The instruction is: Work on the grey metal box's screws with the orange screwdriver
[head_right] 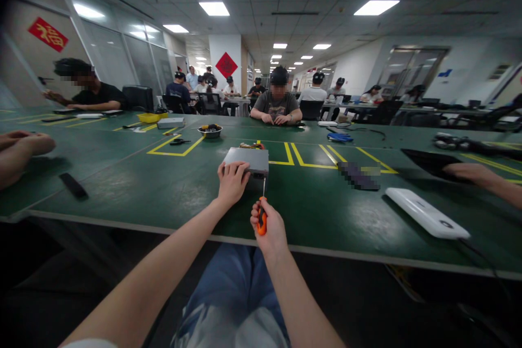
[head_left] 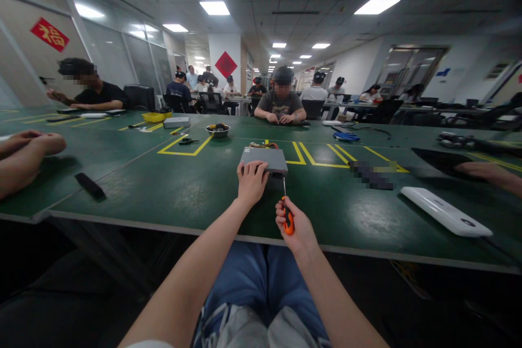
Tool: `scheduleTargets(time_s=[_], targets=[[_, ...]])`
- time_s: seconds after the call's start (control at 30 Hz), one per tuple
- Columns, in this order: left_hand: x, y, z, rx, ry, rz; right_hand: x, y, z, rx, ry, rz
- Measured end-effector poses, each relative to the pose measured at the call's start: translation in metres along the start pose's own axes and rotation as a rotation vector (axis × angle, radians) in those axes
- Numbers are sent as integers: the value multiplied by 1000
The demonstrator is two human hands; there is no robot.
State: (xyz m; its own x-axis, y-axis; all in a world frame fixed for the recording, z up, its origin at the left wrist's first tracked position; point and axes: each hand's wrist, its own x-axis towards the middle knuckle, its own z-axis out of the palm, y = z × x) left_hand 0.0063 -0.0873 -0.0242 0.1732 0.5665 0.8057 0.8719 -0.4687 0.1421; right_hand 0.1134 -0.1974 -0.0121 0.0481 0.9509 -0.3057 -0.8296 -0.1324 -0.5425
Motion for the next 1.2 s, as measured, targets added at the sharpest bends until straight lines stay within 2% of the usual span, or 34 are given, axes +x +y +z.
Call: scheduleTargets(time_s=[0.17,0.37,0.6,0.8,1.03,1.2], targets=[[0,0,1,-10,4,-9,0,-2,-1,-10,-28,49],[0,0,0,-14,10,-4,1,-1,0,19,21,3],[0,1,1,-32,11,-11,0,-3,-1,26,-19,45],[0,1,0,-47,8,-10,3,-1,-1,32,16,-5],[1,2,-2,-47,4,-16,-1,-2,-1,22,-9,37],[0,2,-3,-45,0,-13,1,-1,-2,24,2,0]])
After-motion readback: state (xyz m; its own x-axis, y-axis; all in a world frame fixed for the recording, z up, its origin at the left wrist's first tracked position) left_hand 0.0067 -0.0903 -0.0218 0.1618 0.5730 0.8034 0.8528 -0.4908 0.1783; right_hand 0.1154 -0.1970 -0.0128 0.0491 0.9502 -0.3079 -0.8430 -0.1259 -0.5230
